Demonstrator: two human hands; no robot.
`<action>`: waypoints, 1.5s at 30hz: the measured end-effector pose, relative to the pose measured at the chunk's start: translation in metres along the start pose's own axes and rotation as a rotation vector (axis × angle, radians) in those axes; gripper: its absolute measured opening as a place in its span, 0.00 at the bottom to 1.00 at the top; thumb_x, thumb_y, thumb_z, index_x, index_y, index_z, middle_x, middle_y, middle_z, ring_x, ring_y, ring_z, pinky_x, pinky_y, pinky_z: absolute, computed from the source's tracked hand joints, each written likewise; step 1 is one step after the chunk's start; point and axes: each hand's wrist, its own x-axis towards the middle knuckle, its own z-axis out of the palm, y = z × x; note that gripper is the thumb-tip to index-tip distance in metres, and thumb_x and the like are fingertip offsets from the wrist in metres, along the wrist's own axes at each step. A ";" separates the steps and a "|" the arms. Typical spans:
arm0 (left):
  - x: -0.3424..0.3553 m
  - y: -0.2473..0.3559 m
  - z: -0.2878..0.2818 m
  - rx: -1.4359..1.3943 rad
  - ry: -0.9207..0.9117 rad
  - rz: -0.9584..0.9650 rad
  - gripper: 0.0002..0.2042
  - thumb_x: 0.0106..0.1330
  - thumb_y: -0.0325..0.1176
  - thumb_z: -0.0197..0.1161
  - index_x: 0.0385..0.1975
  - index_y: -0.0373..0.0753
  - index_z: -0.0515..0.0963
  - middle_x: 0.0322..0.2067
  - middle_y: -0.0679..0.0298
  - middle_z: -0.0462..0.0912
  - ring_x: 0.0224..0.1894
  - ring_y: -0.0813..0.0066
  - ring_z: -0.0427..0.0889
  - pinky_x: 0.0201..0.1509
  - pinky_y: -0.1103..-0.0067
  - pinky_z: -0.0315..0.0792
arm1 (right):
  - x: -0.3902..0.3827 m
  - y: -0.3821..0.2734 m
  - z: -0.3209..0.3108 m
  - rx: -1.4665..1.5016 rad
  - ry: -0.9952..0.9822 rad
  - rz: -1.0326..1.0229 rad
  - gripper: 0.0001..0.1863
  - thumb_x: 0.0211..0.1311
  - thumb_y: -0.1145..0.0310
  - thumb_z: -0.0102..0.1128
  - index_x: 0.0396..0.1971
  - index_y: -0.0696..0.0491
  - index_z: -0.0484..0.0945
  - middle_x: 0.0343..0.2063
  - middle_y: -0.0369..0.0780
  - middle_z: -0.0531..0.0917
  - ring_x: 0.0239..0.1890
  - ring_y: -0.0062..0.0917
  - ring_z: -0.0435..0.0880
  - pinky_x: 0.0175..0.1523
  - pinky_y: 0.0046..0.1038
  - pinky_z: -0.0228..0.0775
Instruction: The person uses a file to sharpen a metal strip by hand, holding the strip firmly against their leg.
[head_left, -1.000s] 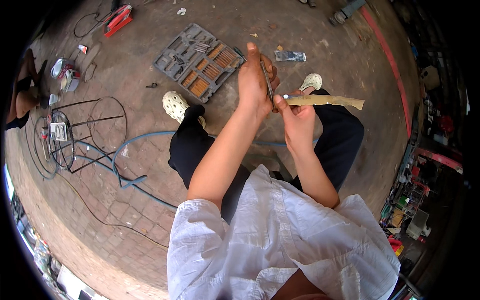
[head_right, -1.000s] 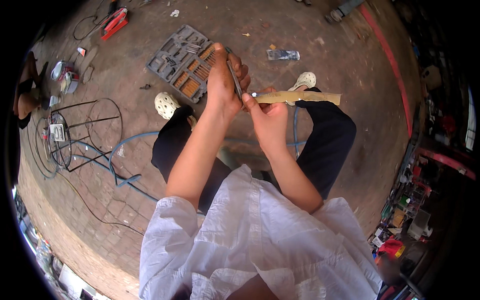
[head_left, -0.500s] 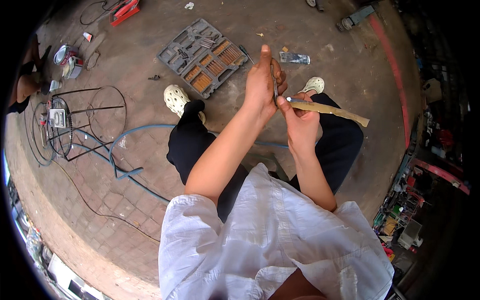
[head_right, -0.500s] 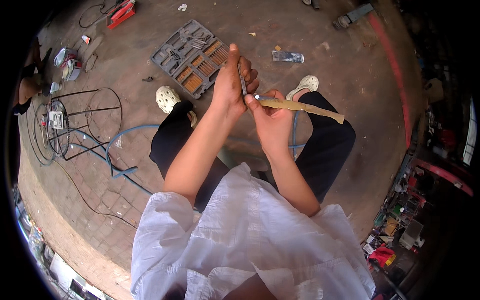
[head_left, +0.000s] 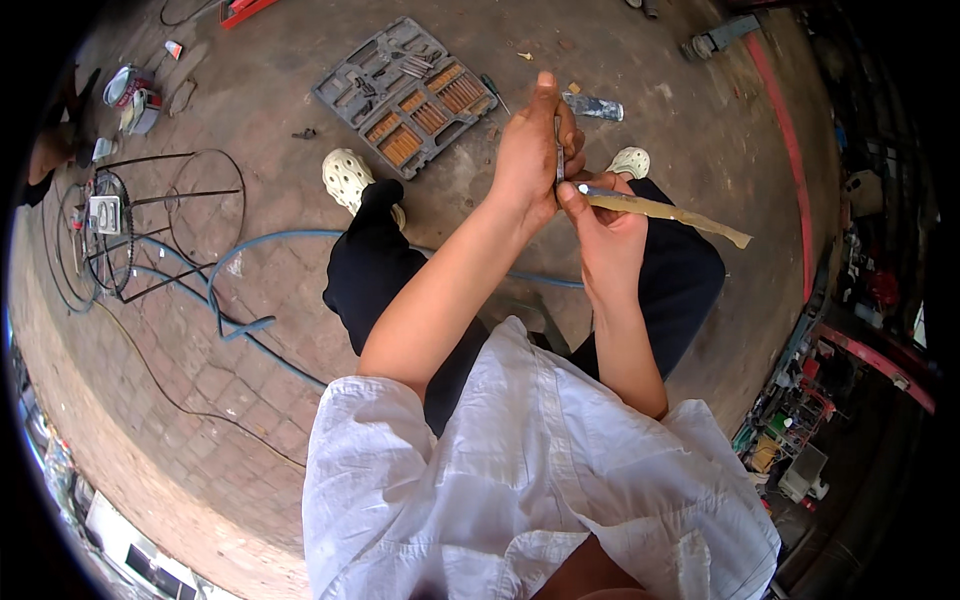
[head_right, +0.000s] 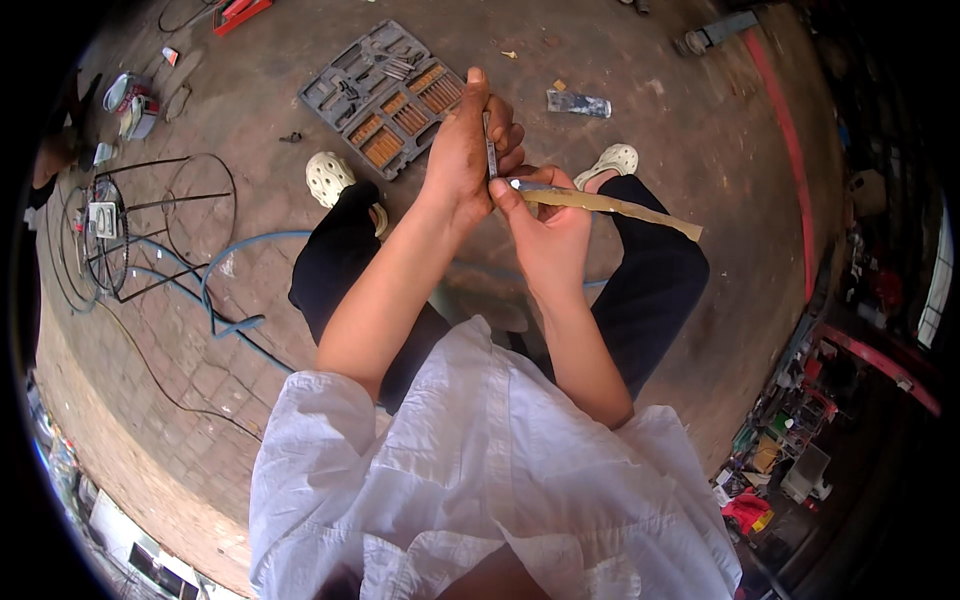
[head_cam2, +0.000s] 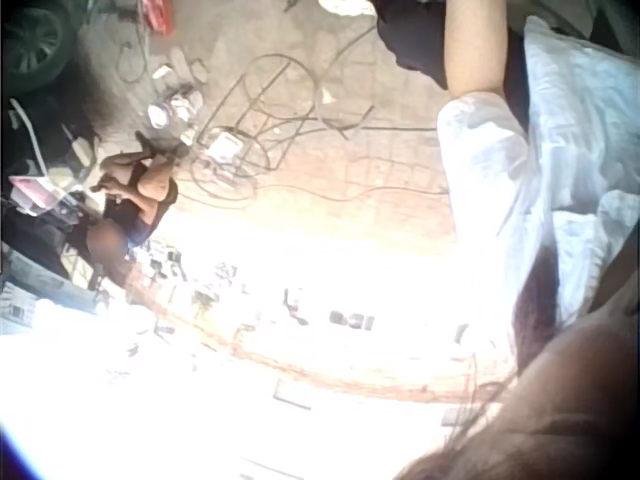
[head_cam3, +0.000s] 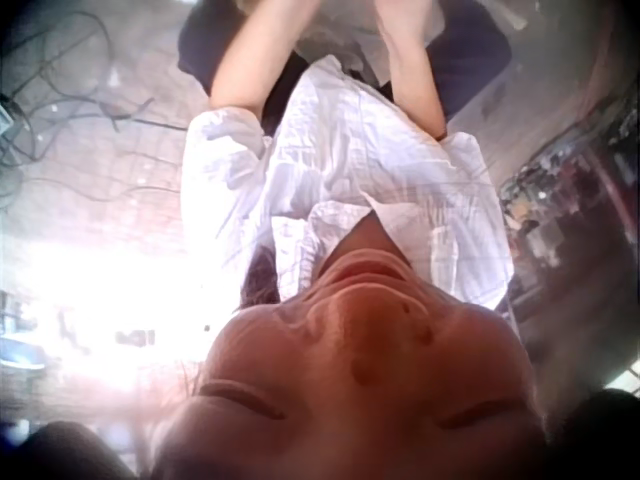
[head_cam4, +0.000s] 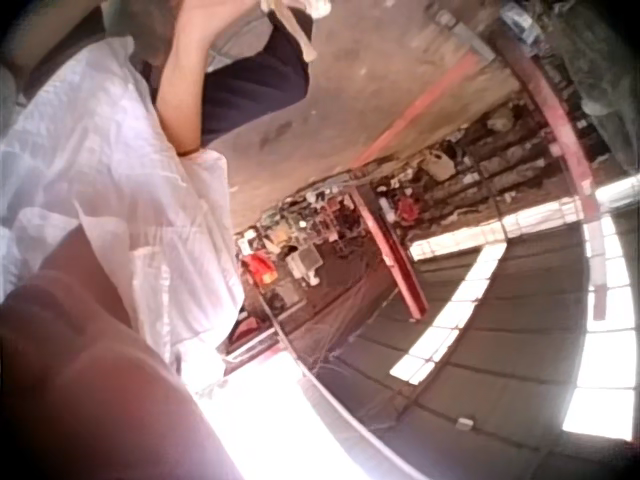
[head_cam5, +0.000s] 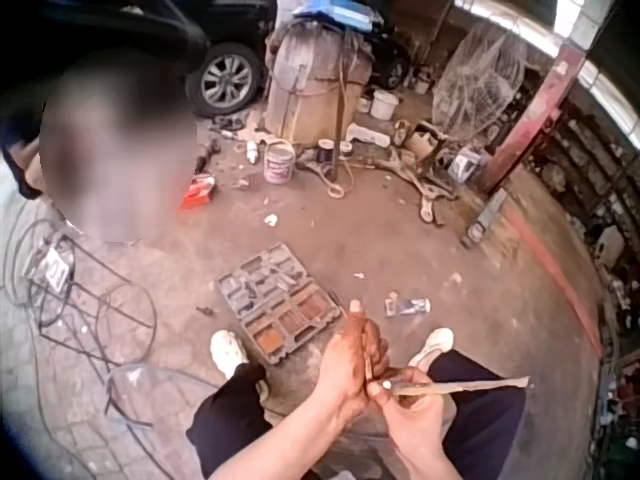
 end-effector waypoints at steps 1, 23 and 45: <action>0.000 0.000 -0.001 0.001 0.009 0.024 0.29 0.68 0.58 0.46 0.11 0.41 0.59 0.11 0.67 0.59 0.12 0.78 0.57 0.14 0.82 0.54 | 0.002 0.000 0.000 -0.033 -0.014 -0.008 0.08 0.55 0.80 0.63 0.31 0.57 0.73 0.30 0.34 0.77 0.33 0.12 0.75 0.39 0.14 0.66; 0.003 0.001 -0.002 0.069 0.081 0.039 0.29 0.67 0.59 0.46 0.11 0.41 0.59 0.12 0.68 0.58 0.14 0.78 0.56 0.16 0.81 0.55 | 0.009 0.000 0.001 -0.019 -0.015 0.018 0.09 0.55 0.78 0.64 0.25 0.56 0.70 0.22 0.32 0.74 0.24 0.10 0.68 0.27 0.14 0.59; 0.002 -0.001 0.000 0.114 0.103 0.027 0.29 0.65 0.61 0.48 0.13 0.42 0.59 0.13 0.69 0.58 0.16 0.79 0.59 0.16 0.82 0.56 | 0.003 0.000 -0.004 0.002 -0.002 0.053 0.08 0.56 0.80 0.63 0.29 0.56 0.71 0.27 0.31 0.74 0.31 0.11 0.71 0.38 0.15 0.63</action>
